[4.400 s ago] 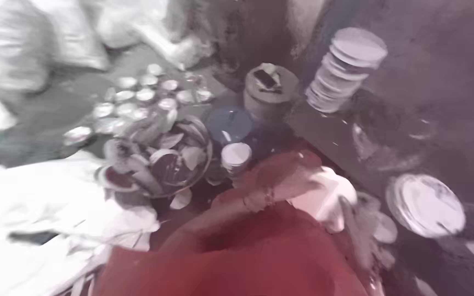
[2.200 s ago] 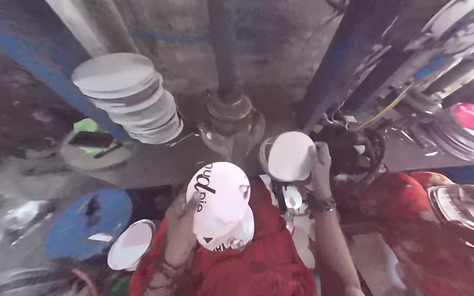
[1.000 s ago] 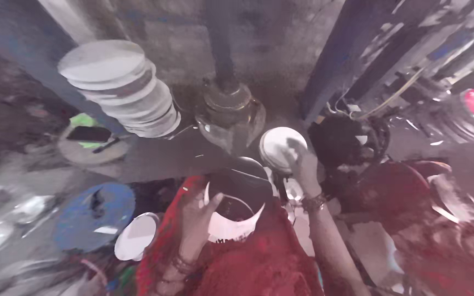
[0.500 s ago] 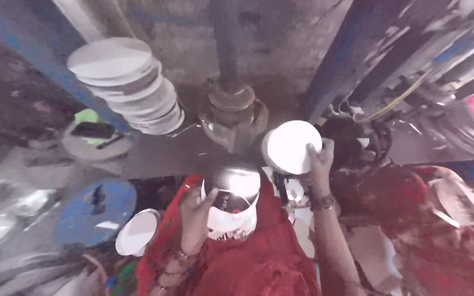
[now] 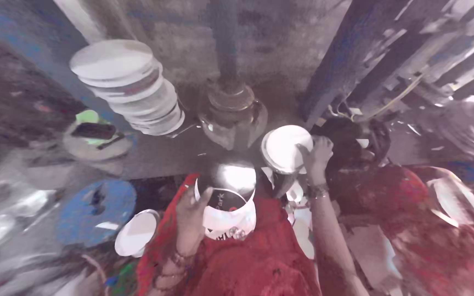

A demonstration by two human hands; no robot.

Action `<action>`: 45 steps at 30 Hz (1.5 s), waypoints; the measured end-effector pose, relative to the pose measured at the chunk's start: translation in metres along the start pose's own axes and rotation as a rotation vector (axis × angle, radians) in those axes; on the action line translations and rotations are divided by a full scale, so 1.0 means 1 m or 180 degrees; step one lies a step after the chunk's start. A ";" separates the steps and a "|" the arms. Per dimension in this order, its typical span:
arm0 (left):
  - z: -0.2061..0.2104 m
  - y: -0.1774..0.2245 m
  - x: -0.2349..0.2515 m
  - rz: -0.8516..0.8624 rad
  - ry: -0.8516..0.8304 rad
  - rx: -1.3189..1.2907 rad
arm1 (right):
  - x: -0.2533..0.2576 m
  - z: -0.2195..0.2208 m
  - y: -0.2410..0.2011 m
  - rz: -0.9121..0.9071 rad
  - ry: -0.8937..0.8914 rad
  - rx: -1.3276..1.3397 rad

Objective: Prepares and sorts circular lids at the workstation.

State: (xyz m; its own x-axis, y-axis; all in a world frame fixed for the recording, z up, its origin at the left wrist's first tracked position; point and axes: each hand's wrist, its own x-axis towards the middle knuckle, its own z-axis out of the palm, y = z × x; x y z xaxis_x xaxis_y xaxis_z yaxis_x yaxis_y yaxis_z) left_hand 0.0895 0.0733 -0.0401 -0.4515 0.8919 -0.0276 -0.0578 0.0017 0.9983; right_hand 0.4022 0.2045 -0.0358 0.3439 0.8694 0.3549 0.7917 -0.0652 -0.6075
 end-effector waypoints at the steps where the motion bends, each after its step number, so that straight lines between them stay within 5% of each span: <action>1: -0.002 -0.001 0.000 0.0030 0.0033 -0.0047 | -0.003 -0.003 -0.005 0.0071 0.0125 0.0504; 5: -0.004 -0.001 0.002 0.0079 0.0061 -0.0280 | -0.013 -0.009 0.010 0.0134 0.0112 0.1984; 9: -0.003 -0.002 0.001 0.0086 -0.0001 -0.0256 | -0.003 -0.009 0.031 0.0067 0.0256 0.1081; 13: 0.001 0.000 -0.001 -0.0071 0.0012 -0.0136 | 0.006 0.000 0.023 0.0010 -0.0544 -0.0158; 15: 0.000 0.001 0.000 -0.0107 0.0034 -0.0109 | 0.003 0.004 0.014 0.0104 -0.0421 -0.0131; 22: -0.005 0.001 0.000 -0.0014 0.0072 -0.0008 | -0.004 -0.004 0.022 0.0020 0.0131 0.2018; 25: -0.004 -0.003 0.001 0.0006 0.0042 -0.0141 | 0.001 0.000 0.035 0.0033 0.0270 0.1213; 30: -0.001 -0.003 0.000 0.0037 0.0014 -0.0209 | 0.004 0.008 0.024 -0.0102 -0.0424 -0.0183; 34: -0.004 -0.001 0.000 0.0087 0.0066 -0.0222 | -0.001 -0.005 0.005 -0.0043 0.0138 0.0601; 38: -0.006 -0.001 0.002 0.0042 0.0042 -0.0227 | 0.000 -0.006 0.033 -0.0108 0.0072 0.1934; 45: -0.002 -0.004 0.001 0.0042 -0.0012 -0.0332 | 0.008 0.008 0.027 -0.0052 -0.0495 0.0042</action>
State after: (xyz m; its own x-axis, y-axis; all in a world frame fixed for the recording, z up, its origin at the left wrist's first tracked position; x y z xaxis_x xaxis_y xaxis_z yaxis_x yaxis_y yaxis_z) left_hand 0.0875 0.0736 -0.0440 -0.4495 0.8932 -0.0142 -0.1443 -0.0569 0.9879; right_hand 0.4223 0.2138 -0.0545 0.2479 0.9357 0.2510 0.7895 -0.0450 -0.6121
